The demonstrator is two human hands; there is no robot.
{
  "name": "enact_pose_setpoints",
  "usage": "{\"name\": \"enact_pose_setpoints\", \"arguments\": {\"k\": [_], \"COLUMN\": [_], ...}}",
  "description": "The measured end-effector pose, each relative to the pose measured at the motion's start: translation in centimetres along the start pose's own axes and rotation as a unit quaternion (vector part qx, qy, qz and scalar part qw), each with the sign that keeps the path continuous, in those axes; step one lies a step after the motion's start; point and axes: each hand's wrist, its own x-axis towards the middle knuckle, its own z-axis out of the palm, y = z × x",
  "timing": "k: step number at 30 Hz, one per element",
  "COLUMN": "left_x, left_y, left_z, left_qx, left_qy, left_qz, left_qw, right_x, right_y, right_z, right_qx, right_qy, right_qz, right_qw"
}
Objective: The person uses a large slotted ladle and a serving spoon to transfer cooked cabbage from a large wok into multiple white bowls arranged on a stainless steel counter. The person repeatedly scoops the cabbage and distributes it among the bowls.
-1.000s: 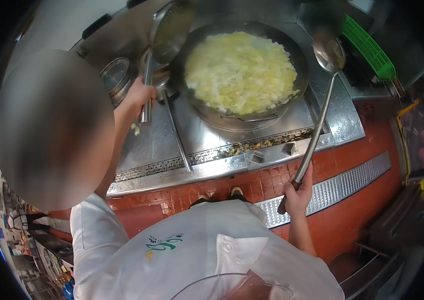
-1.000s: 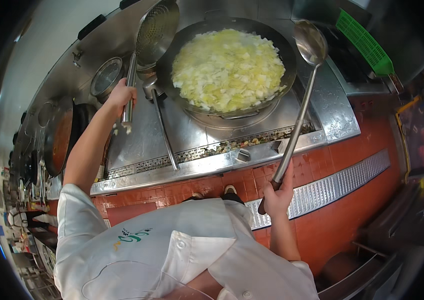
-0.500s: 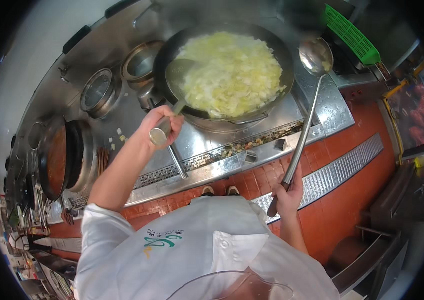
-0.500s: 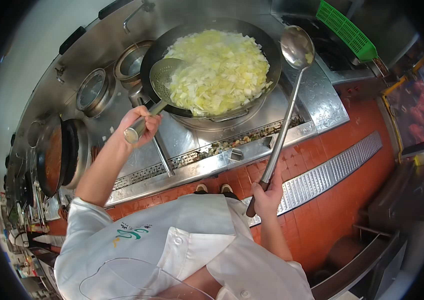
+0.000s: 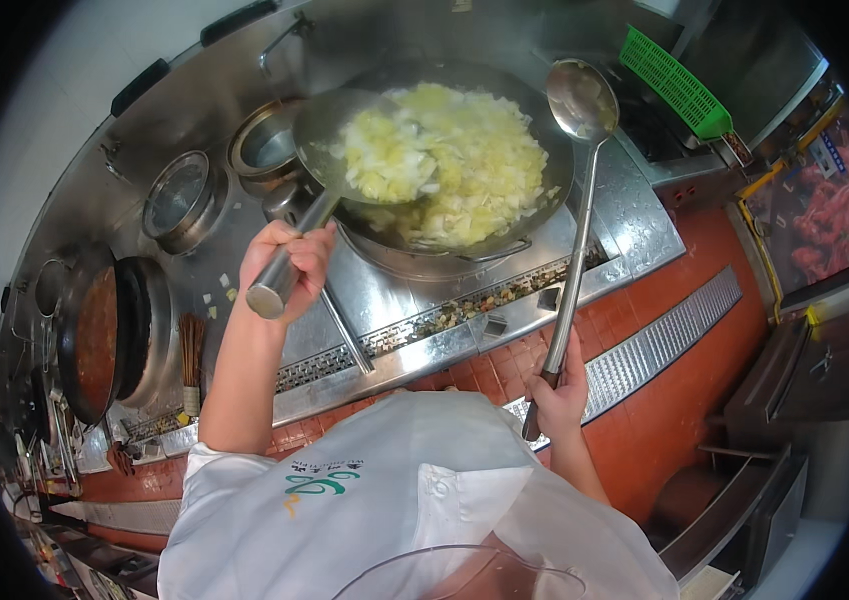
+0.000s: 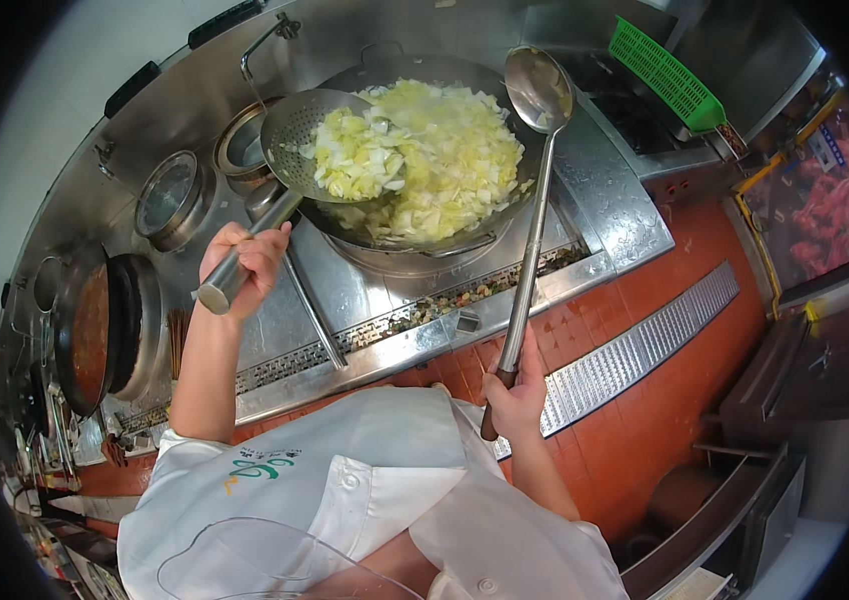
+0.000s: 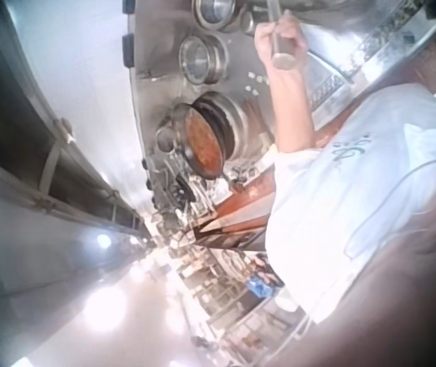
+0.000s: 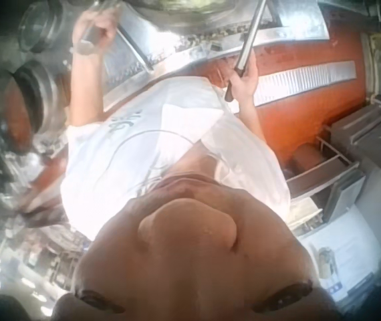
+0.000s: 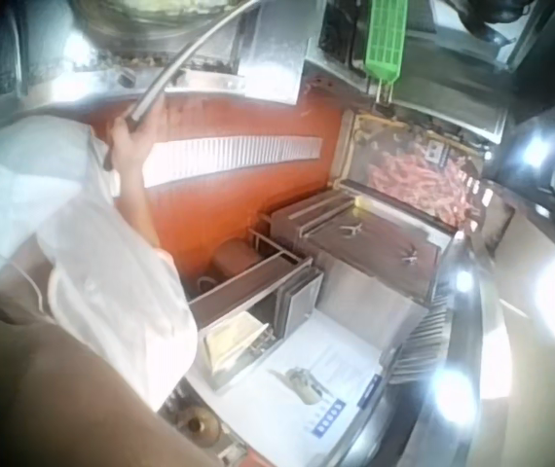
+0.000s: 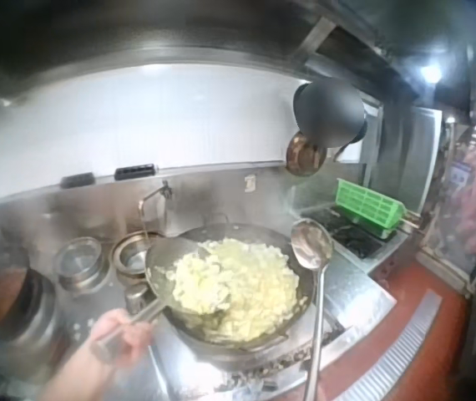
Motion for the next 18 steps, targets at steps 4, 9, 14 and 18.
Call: {"name": "enact_pose_setpoints", "arguments": {"k": [4, 9, 14, 18], "left_x": [-0.9, 2.6, 4.3, 2.5], "left_y": [-0.2, 0.1, 0.8, -1.0], "left_z": [-0.1, -2.7, -1.6, -3.4], "left_qx": [-0.114, -0.06, -0.057, -0.083], "left_qy": [-0.097, -0.14, -0.082, -0.153], "left_qz": [-0.047, -0.112, -0.105, -0.134], "left_qw": [0.988, 0.982, 0.989, 0.976], "right_x": [0.4, 1.2, 1.8, 2.0], "right_y": [-0.4, -0.3, -0.9, -0.8], "right_z": [0.6, 1.1, 1.7, 1.5], "right_qx": [-0.02, -0.025, -0.011, -0.066], "right_qy": [0.008, 0.004, 0.004, 0.001], "right_qz": [0.001, 0.007, 0.001, -0.029], "right_qw": [1.0, 1.0, 1.0, 0.997]}}
